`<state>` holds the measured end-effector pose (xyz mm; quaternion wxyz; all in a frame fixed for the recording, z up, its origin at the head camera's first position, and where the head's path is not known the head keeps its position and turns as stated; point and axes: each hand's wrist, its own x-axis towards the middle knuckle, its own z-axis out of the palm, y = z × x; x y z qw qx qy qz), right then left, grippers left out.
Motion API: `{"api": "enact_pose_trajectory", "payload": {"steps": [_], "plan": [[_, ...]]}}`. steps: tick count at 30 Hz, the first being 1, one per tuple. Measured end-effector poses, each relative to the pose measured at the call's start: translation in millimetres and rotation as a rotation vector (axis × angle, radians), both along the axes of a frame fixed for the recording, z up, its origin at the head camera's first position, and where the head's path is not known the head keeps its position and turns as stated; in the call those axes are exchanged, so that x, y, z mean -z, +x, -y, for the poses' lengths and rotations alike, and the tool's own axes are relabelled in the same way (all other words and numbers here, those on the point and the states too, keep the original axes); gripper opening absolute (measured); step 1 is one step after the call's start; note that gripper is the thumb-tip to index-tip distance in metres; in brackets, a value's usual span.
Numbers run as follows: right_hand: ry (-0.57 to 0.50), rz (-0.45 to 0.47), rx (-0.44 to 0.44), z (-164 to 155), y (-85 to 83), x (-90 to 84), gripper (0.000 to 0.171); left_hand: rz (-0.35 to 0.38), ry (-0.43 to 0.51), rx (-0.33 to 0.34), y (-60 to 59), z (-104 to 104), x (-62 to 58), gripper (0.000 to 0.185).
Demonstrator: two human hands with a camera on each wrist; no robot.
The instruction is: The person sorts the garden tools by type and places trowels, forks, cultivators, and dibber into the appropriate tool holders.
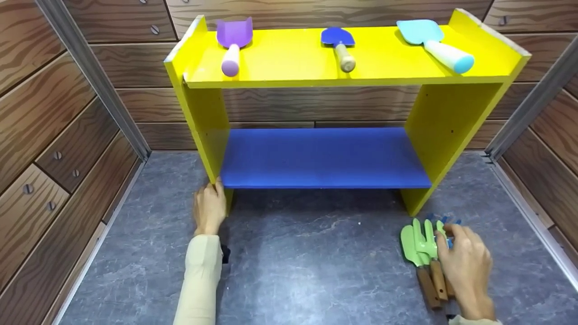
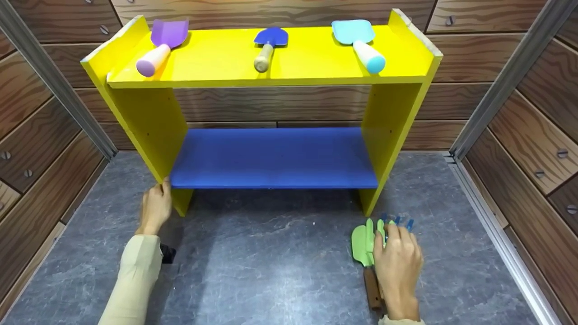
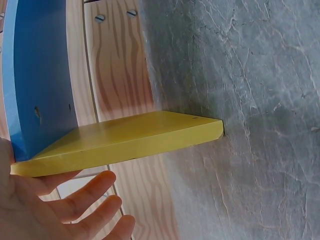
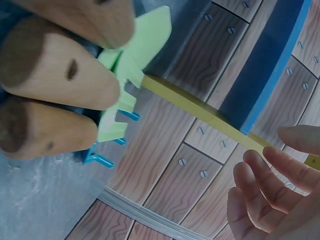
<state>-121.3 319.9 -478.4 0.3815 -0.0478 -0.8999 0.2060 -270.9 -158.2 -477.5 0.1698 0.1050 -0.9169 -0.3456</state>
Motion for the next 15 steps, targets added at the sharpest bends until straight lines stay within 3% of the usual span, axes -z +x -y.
{"api": "enact_pose_trajectory", "payload": {"steps": [15], "plan": [[0.001, 0.130, 0.011, -3, 7.6, 20.2, 0.015, -0.004, 0.004, 0.009, -0.6, 0, 1.6, 0.050]]}}
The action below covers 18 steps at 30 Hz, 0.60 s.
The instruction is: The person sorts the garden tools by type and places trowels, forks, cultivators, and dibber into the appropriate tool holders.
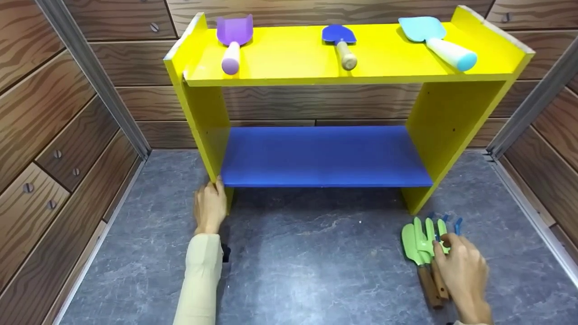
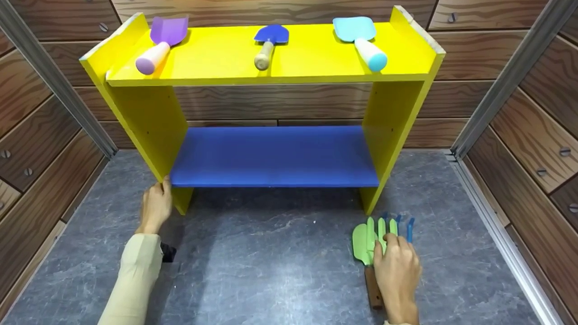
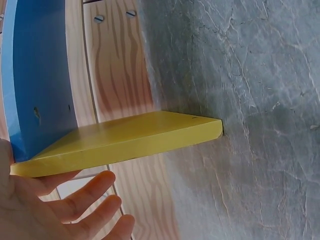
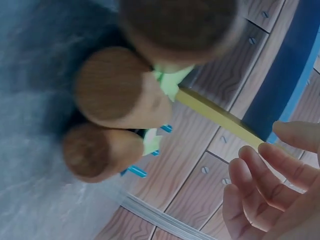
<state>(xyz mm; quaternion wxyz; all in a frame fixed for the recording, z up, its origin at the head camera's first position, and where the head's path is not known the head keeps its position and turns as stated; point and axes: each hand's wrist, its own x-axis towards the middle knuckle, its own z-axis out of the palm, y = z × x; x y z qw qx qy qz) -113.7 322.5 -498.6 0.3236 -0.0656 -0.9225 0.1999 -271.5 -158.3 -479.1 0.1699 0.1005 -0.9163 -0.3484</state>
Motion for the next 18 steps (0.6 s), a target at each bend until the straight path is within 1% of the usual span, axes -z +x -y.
{"api": "enact_pose_trajectory", "payload": {"steps": [5, 10, 13, 18], "plan": [[-0.003, 0.054, 0.003, -3.7, 3.5, 3.7, 0.016, -0.001, 0.002, -0.004, 0.6, 0.4, 0.6, 0.050], [-0.016, 0.161, 0.038, -5.2, 7.8, 5.5, 0.018, -0.028, -0.003, -0.005, 0.7, 0.6, 0.5, 0.048], [-0.025, 0.233, 0.061, -6.0, 9.5, 6.8, 0.019, -0.033, -0.005, -0.006, 0.5, 0.4, 0.4, 0.048], [-0.027, 0.341, 0.075, -6.3, 9.7, 8.0, 0.020, -0.034, -0.002, -0.009, 0.2, 0.2, -0.1, 0.048]]}}
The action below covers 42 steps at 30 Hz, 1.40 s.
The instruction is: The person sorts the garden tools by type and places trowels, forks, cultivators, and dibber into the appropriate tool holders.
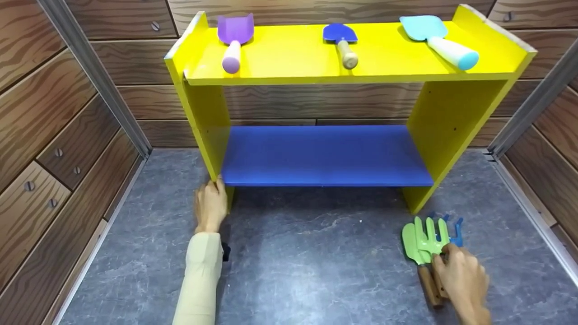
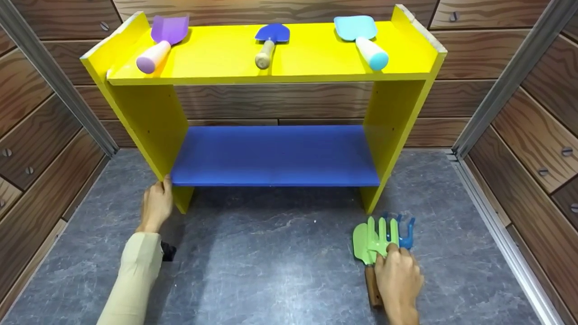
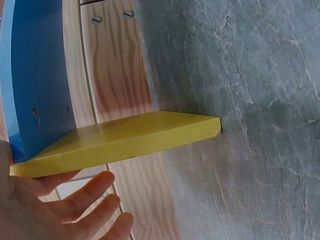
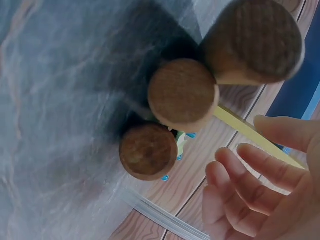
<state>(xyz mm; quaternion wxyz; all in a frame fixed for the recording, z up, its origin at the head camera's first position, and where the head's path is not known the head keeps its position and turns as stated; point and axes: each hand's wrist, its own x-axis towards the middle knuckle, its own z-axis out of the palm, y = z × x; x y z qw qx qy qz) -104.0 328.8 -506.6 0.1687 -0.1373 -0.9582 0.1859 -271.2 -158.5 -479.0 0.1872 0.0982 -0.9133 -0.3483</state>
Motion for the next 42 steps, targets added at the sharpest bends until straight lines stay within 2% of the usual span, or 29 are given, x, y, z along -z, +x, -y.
{"api": "enact_pose_trajectory", "payload": {"steps": [11, 18, 27, 34, 42], "plan": [[-0.029, 0.084, -0.003, -2, 3.4, 7.4, 0.015, 0.045, -0.001, 0.001, 0.4, 0, -1.1, 0.052], [0.007, 0.149, -0.003, -2, 3.6, 9.3, 0.015, 0.044, 0.008, 0.003, -0.1, -1, -0.8, 0.052], [0.054, 0.146, -0.011, 2, 5.7, 13.3, 0.017, 0.028, 0.009, 0.002, -0.5, -1, -0.7, 0.050], [0.022, 0.272, -0.030, -1, 3.9, 12.4, 0.020, 0.031, 0.018, -0.007, 0.3, 0, -0.3, 0.051], [-0.040, 0.406, 0.006, -4, -2.6, 9.6, 0.024, 0.024, 0.011, -0.001, -0.8, 0, 0.2, 0.051]]}}
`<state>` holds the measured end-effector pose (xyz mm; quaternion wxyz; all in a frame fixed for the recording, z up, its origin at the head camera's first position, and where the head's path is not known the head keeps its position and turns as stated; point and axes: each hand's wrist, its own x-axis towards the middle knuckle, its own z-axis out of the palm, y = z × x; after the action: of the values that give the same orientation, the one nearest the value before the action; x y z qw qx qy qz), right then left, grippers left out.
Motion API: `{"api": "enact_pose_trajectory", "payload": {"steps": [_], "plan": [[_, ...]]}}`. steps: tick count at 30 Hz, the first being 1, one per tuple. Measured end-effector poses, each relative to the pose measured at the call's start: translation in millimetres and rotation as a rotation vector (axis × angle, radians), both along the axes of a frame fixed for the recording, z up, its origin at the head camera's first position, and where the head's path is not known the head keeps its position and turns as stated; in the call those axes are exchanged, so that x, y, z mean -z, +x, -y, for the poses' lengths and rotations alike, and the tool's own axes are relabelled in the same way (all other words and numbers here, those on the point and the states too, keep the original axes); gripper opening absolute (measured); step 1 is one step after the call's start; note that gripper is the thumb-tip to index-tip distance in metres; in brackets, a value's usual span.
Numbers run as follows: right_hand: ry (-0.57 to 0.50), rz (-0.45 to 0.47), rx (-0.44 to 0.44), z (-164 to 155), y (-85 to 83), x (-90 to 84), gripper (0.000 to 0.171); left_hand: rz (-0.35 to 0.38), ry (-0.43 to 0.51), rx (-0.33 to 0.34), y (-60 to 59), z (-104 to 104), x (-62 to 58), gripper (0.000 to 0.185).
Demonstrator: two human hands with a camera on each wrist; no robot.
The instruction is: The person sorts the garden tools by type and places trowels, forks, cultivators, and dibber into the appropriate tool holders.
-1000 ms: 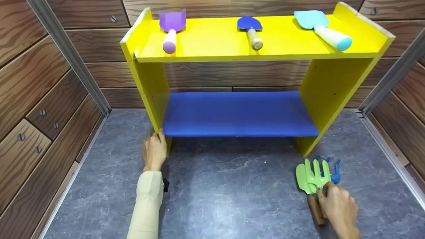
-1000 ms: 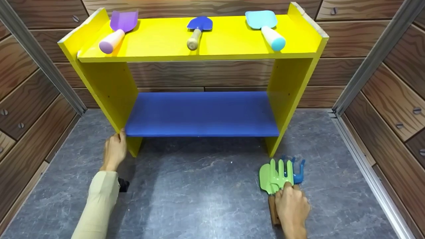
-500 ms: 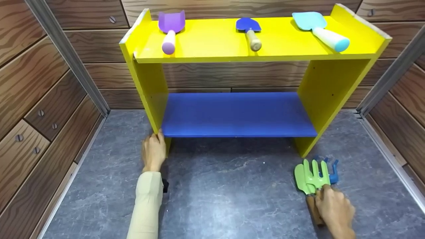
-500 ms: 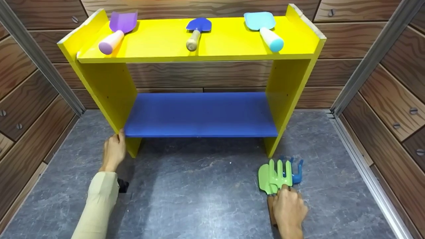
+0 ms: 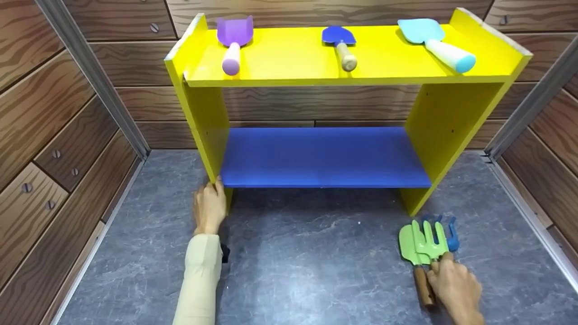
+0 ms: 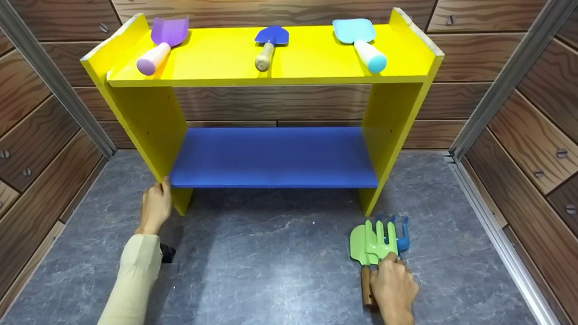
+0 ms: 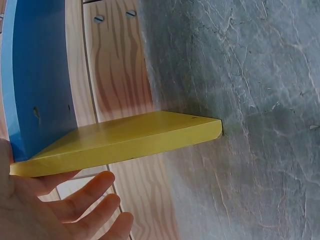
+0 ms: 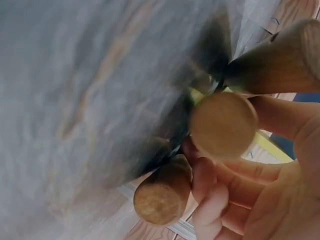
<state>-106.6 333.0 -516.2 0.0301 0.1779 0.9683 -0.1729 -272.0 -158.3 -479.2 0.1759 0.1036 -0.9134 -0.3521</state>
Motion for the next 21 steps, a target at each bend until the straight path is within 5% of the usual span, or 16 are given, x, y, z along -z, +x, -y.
{"api": "enact_pose_trajectory", "payload": {"steps": [13, 21], "plan": [[-0.069, -0.008, 0.081, -5.3, 0.4, -1.8, 0.033, 0.006, 0.009, -0.003, 1.7, 0.4, -0.1, 0.052], [-0.060, -0.128, 0.075, -6.0, 4.0, -1.7, 0.031, 0.008, 0.002, 0.009, 1.1, -0.4, -0.5, 0.051]]}}
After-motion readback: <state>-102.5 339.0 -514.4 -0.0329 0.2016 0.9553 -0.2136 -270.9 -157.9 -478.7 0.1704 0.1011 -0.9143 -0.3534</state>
